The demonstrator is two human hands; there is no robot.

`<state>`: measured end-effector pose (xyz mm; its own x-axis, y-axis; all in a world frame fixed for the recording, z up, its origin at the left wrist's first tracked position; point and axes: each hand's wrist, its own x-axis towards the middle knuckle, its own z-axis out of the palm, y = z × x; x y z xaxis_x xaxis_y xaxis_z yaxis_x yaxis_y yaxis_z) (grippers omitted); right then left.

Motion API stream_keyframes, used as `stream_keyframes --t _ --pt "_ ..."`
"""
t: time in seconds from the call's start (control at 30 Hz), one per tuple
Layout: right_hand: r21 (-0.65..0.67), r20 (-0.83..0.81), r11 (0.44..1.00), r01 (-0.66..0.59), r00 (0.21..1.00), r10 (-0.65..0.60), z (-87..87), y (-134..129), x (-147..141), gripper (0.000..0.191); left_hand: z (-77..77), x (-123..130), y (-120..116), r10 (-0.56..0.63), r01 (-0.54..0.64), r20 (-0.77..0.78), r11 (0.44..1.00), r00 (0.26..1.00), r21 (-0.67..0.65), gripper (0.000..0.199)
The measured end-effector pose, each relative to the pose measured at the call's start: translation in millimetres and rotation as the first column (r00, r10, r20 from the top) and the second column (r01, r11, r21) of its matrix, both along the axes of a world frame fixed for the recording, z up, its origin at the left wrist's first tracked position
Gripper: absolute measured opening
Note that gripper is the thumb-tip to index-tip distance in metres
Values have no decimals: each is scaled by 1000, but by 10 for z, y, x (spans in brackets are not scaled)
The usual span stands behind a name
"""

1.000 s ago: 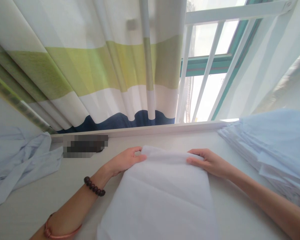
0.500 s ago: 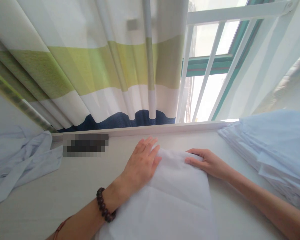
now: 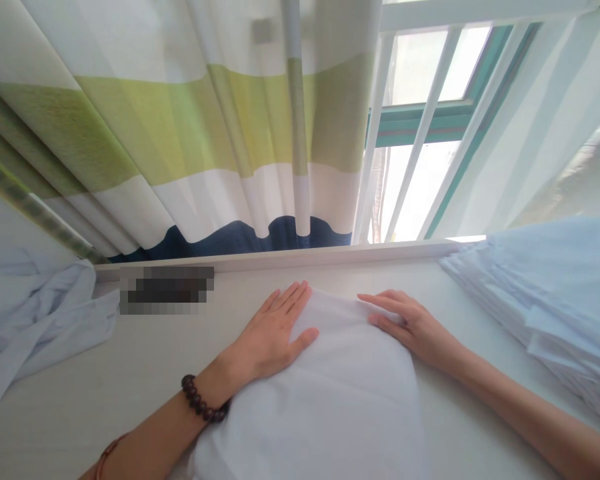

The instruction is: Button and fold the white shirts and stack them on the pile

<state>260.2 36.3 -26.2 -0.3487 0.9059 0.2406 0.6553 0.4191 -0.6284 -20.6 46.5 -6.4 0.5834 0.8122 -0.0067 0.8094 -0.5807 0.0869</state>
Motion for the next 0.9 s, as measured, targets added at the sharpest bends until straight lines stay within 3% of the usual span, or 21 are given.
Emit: stream_keyframes --t 0.2,0.23,0.3,0.33,0.4,0.43,0.47,0.6,0.67,0.8,0.9 --pt "34 18 984 173 985 -174 61 28 -21 43 207 -141 -48 30 -30 -7 999 1000 16 56" --pt "-10 59 983 184 981 -183 124 16 29 42 250 -196 -84 52 -52 4 999 999 10 55" --pt "-228 147 964 134 984 -102 282 -33 174 43 337 -322 -138 131 -131 16 991 991 -32 57" --pt "-390 158 918 73 987 -11 361 -68 253 45 376 -384 -152 192 -190 12 979 981 -68 60" --pt "-634 68 772 -53 990 124 472 -142 379 51 440 -482 -148 314 -312 -9 938 949 -150 67" --pt "-687 12 720 -92 990 139 493 -172 409 50 460 -510 -134 361 -357 -13 916 933 -182 69" --pt "-702 -31 704 -107 992 119 491 -190 412 46 472 -522 -114 397 -390 -7 898 918 -202 70" --pt "-568 -61 821 49 993 -102 352 -159 209 52 441 -458 -11 455 -437 42 874 890 -211 66" --pt "-524 -65 846 96 986 -153 299 -125 68 54 409 -421 35 440 -416 65 880 896 -228 62" --pt "-578 -225 815 48 950 -216 319 -136 -115 49 403 -418 74 445 -318 266 856 855 -408 47" --pt "-614 -407 787 -54 876 -258 367 -184 -166 46 450 -403 53 508 -170 479 793 716 -586 40"
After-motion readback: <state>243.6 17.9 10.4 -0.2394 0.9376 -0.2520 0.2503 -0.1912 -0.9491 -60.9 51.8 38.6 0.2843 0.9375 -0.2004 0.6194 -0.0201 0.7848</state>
